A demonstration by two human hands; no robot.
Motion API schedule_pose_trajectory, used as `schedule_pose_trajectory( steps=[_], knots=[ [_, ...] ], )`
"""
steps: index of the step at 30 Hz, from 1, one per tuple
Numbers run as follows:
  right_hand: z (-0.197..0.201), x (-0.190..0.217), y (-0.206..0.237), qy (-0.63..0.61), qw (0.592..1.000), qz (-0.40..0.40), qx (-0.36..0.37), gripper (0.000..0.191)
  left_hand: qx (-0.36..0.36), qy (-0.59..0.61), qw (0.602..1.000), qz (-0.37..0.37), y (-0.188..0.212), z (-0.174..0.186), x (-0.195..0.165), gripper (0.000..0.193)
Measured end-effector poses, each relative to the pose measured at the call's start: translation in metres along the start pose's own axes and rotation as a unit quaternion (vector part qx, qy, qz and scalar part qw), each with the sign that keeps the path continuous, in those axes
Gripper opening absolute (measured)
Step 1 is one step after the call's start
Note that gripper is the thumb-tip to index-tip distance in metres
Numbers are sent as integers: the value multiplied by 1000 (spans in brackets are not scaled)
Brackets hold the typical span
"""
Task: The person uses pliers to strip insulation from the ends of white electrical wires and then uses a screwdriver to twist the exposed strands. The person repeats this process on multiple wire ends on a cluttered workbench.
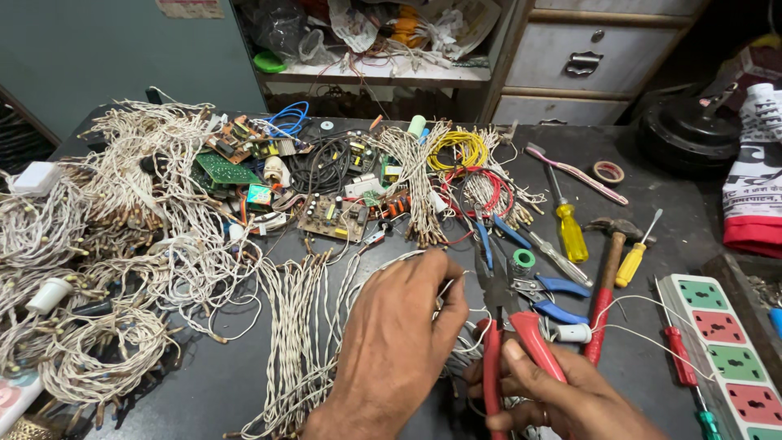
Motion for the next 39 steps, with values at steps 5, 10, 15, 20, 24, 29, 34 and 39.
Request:
schedule_pose_trajectory(
  steps=[5,10,15,20,24,29,34,39],
  knots=[
    [7,-5,0,16,1000,11,24,53,-3,-30,1000,-7,-1,-3,-4,13],
    [8,-9,-3,29,996,49,69,52,-14,-59,998,-23,0,-1,-7,12],
    [12,-12,-4,66,993,56,79,50,-11,-72,997,-33,0,-1,-9,11],
    [13,-10,-2,119,987,66,80,52,-13,-77,996,-40,0,-1,-10,10],
    [13,-9,-2,126,990,41,43,51,-5,-73,997,-39,1,0,-11,10],
    [9,-4,2,124,990,46,43,50,-14,-82,995,-48,1,0,-11,9],
    [4,-2,5,147,989,28,7,47,-13,-76,995,-57,3,-1,-12,9],
    [1,0,5,160,987,32,-3,43,-16,-78,995,-60,3,-1,-12,9]
  ],
)
Point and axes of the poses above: each hand's wrist, its own y-axis away from the middle knuckle, its own z-axis out of the back of the hand, x = y × z, the point moved 2 cm from there along -y, towards the middle knuckle, and after that the axes turned 15 degrees about x, right-handed, at the moved point
